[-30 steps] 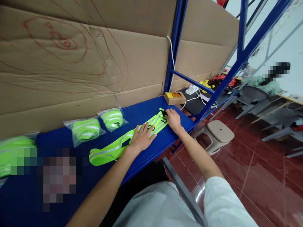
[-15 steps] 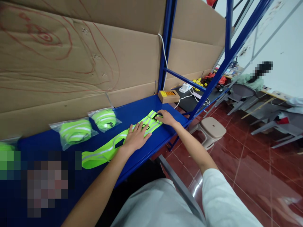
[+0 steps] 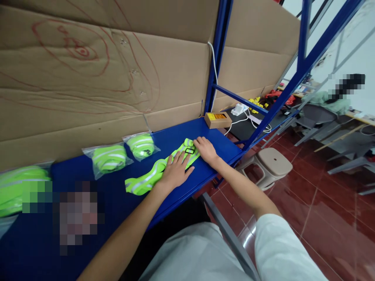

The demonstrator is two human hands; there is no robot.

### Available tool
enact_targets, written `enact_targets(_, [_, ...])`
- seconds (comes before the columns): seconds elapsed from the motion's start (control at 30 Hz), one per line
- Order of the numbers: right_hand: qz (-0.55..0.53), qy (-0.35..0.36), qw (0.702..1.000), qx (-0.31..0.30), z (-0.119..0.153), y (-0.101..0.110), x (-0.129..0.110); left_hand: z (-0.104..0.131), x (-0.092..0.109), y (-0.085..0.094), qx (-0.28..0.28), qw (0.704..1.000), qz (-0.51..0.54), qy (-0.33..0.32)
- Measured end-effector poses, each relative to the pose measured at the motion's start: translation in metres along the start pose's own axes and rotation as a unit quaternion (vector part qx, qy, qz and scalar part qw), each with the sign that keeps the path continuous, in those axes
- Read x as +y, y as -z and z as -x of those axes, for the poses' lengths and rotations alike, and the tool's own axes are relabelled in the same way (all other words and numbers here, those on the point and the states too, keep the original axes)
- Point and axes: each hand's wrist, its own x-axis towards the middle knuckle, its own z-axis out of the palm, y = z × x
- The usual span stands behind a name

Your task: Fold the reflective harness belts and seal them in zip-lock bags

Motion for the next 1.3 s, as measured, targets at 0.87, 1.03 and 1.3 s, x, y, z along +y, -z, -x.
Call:
enact_targets(0.87, [-0.143,-0.098,0.98,-0.095,-0.016,-0.011,0.007,0.001,-0.009,0.001,0.006,0.998,0.026,0.055])
enact_targets(1.03, [-0.135,-0.092,0.983,-0.087,-0.019,-0.005,0.004,0.01,-0.015,0.004,-0.028,0.997,0.032,0.058])
enact_targets(1.3, [-0.042,-0.05,0.998,-0.015,-0.013,0.0,-0.021,0.003,-0.009,0.003,-0.054,0.998,0.041,0.003])
